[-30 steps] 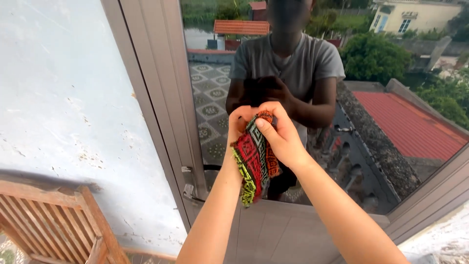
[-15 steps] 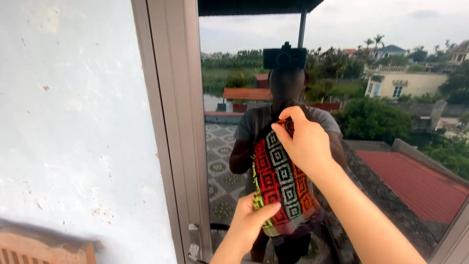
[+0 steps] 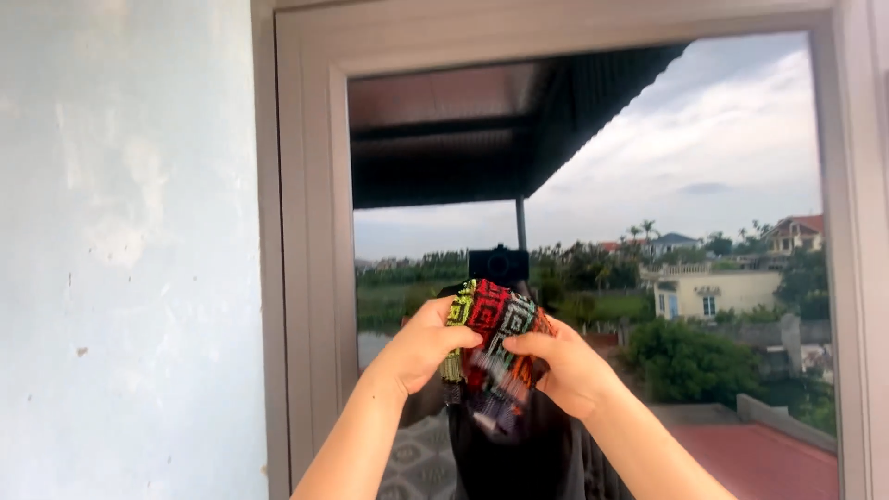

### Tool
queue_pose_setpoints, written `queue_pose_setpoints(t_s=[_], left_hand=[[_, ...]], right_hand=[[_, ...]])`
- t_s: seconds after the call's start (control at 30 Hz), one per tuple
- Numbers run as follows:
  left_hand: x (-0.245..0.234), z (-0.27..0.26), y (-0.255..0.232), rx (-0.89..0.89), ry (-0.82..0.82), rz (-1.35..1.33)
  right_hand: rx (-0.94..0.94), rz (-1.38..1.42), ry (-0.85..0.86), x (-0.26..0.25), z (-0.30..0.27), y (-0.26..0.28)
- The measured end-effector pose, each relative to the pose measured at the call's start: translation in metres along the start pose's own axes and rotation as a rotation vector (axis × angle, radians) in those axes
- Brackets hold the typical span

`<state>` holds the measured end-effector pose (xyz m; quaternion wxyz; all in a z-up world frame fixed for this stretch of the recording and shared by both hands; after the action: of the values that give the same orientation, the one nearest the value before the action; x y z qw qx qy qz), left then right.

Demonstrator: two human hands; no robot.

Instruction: Cleaning a glass door and its metal frame using a cloth rag.

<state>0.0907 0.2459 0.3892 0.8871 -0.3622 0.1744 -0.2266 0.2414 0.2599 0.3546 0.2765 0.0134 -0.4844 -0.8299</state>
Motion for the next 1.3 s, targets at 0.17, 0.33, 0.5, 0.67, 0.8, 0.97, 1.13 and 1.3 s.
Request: queue_pose_setpoints(t_s=[0.17, 0.33, 0.5, 0.67, 0.8, 0.97, 1.13, 1.3], left_hand=[[-0.042, 0.027, -0.058, 0.134, -0.339, 0.097], [-0.058, 0.027, -0.090, 0.510, -0.681, 0.604], [-0.031, 0.035, -0.113, 0.824, -0.789, 0.999], [-0.024, 0.042, -0.117, 0.959, -0.821, 1.122], [-0.036, 0.051, -0.109, 0.869, -0.890, 1.298], [-0.036, 0.051, -0.102, 0.805, -0.886, 1.372], [-0.033, 0.051, -0.102, 0.854, -0.847, 1.301], [-0.037, 0.049, -0.102, 0.863, -0.833, 1.227]], right_hand=[[-0.617, -0.171, -0.399, -0.009, 0.007, 0.153], [-1.559, -1.091, -0.814, 0.015, 0.002, 0.256], [-1.405, -1.616, -1.007, 0.032, 0.077, 0.265], [-1.476, -1.680, -0.437, 0.137, 0.109, 0.202], [-1.758, -1.798, -0.299, 0.158, 0.093, 0.187], [-1.477, -1.755, -0.902, 0.027, 0.100, 0.282], [-1.239, -1.636, -1.193, 0.003, 0.116, 0.301], [-1.247, -1.760, -0.981, 0.099, 0.131, 0.259]])
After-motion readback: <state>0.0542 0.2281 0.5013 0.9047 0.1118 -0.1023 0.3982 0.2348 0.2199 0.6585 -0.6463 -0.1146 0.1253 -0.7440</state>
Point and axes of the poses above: each hand's wrist, its own z-axis towards the middle knuckle, its own x-axis out of the palm, y = z × x, the point moved 9 cm from there along z, towards the middle knuckle
